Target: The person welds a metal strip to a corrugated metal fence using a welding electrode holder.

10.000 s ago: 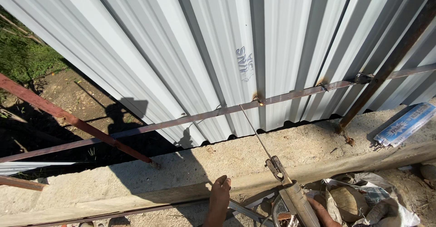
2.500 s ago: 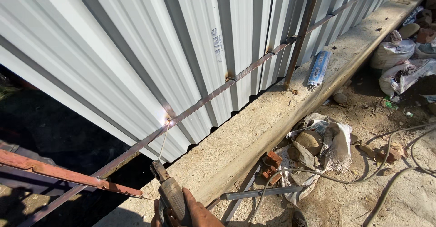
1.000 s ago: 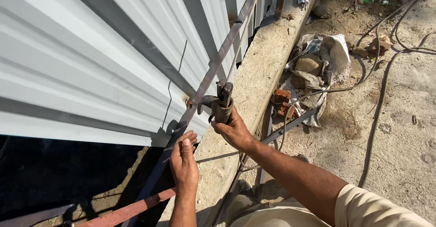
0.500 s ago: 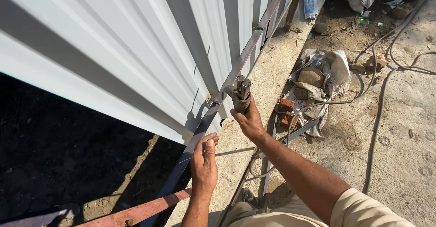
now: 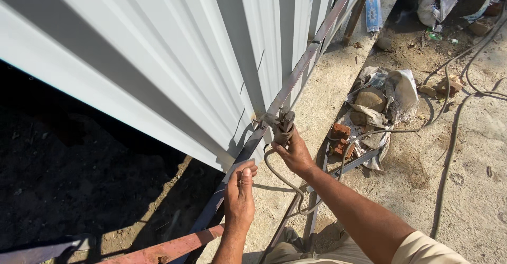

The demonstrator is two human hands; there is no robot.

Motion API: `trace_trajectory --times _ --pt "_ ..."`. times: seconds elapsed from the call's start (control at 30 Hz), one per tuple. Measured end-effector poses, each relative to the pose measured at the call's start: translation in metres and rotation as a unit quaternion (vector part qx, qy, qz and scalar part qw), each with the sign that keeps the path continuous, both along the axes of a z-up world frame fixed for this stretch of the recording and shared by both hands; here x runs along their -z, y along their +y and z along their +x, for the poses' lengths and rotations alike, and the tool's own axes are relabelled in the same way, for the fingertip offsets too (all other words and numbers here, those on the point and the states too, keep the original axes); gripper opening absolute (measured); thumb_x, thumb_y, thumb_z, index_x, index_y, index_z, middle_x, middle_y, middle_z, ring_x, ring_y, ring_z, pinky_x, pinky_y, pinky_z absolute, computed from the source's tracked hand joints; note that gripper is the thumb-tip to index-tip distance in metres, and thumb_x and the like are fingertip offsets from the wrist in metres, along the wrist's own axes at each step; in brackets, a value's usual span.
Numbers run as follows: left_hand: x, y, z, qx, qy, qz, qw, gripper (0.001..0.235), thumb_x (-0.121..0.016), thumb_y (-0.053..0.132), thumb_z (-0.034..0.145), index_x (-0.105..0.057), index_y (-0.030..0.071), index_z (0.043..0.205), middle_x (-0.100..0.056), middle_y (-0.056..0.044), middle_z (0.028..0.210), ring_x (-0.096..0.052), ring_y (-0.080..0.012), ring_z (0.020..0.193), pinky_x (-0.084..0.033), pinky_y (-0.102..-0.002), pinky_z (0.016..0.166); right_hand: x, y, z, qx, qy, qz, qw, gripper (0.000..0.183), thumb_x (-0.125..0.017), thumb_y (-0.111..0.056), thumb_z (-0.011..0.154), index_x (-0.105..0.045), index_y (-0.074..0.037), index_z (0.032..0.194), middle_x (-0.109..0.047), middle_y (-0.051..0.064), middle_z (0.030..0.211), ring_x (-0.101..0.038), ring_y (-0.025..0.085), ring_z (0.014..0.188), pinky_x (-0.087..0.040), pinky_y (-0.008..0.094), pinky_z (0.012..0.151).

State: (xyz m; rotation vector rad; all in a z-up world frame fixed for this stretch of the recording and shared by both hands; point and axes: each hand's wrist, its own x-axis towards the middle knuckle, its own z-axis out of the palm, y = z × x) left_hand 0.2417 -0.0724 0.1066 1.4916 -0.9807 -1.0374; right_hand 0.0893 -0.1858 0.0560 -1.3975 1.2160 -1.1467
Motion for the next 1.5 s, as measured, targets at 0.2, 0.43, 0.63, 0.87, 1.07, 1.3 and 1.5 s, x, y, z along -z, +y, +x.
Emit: trace_trajectory --times 0.2,0.43,0.63,0.87,1.07,1.3,1.5 --pt "-0.006 0.002 0.007 -0.019 0.005 0.004 1.000 0.050 -0.045 0.046 0.093 -0.067 0.009 0.118 -0.073 -0.010 0.112 -0.070 -0.0205 0.109 -0.054 -0.035 0.094 -0.029 0.000 -0.008 0.002 0.049 -0.066 0.997 0.010 -0.063 -0.016 0.091 -0.059 -0.011 0.098 -0.063 0.000 0.088 -0.057 0.013 0.082 -0.048 0.032 0.076" --pt "-0.009 0.002 0.012 -0.024 0.010 0.026 0.999 0.051 -0.044 0.045 0.092 -0.067 0.010 0.120 -0.074 -0.009 0.115 -0.071 -0.0208 0.109 -0.055 -0.034 0.093 -0.042 0.002 -0.014 0.055 0.062 0.060 0.995 0.033 -0.068 -0.022 0.086 -0.054 -0.010 0.113 -0.067 0.007 0.102 -0.063 0.019 0.095 -0.055 0.036 0.088" --pt "-0.003 -0.011 0.000 -0.001 -0.005 -0.001 1.000 0.050 -0.045 0.047 0.092 -0.069 0.009 0.114 -0.075 -0.010 0.106 -0.071 -0.0200 0.104 -0.055 -0.034 0.088 -0.004 0.008 -0.028 0.035 0.081 0.146 0.985 0.055 -0.069 -0.021 0.084 -0.045 -0.014 0.132 -0.067 0.012 0.122 -0.064 0.026 0.110 -0.052 0.044 0.097" --pt "0.006 -0.026 -0.006 0.038 -0.004 0.004 0.999 0.046 -0.046 0.044 0.093 -0.070 0.010 0.111 -0.074 -0.007 0.112 -0.070 -0.0185 0.110 -0.055 -0.032 0.093 -0.009 0.107 -0.170 -0.050 0.085 0.238 0.966 0.049 -0.064 -0.012 0.087 -0.037 -0.011 0.128 -0.062 0.016 0.092 -0.074 0.026 0.065 -0.074 0.039 0.058" --pt "0.004 -0.031 -0.012 -0.023 -0.148 -0.081 0.985 0.043 -0.044 0.039 0.097 -0.065 0.007 0.117 -0.068 -0.011 0.118 -0.064 -0.0238 0.114 -0.050 -0.034 0.098 -0.081 0.164 -0.216 -0.155 0.338 0.265 0.890 0.079 -0.068 -0.060 0.073 -0.045 -0.027 0.140 -0.073 -0.005 0.084 -0.066 0.009 0.063 -0.054 0.027 0.056" --pt "-0.010 -0.021 -0.016 -0.070 -0.265 -0.233 0.933 0.050 -0.040 0.030 0.103 -0.042 -0.001 0.141 -0.046 -0.022 0.141 -0.045 -0.0344 0.131 -0.040 -0.046 0.108 -0.132 0.160 -0.203 -0.324 0.353 0.297 0.826 0.092 -0.064 -0.072 0.072 -0.031 -0.035 0.149 -0.062 -0.010 0.130 -0.064 0.008 0.117 -0.049 0.030 0.098" --pt "-0.006 -0.018 -0.017 -0.073 -0.285 -0.225 0.929 0.055 -0.038 0.035 0.103 -0.038 -0.001 0.144 -0.044 -0.025 0.143 -0.041 -0.0370 0.135 -0.036 -0.047 0.112 -0.101 0.159 -0.214 -0.361 0.412 0.252 0.798 0.089 -0.058 -0.076 0.081 -0.024 -0.033 0.151 -0.063 -0.002 0.109 -0.069 0.015 0.100 -0.052 0.030 0.086"
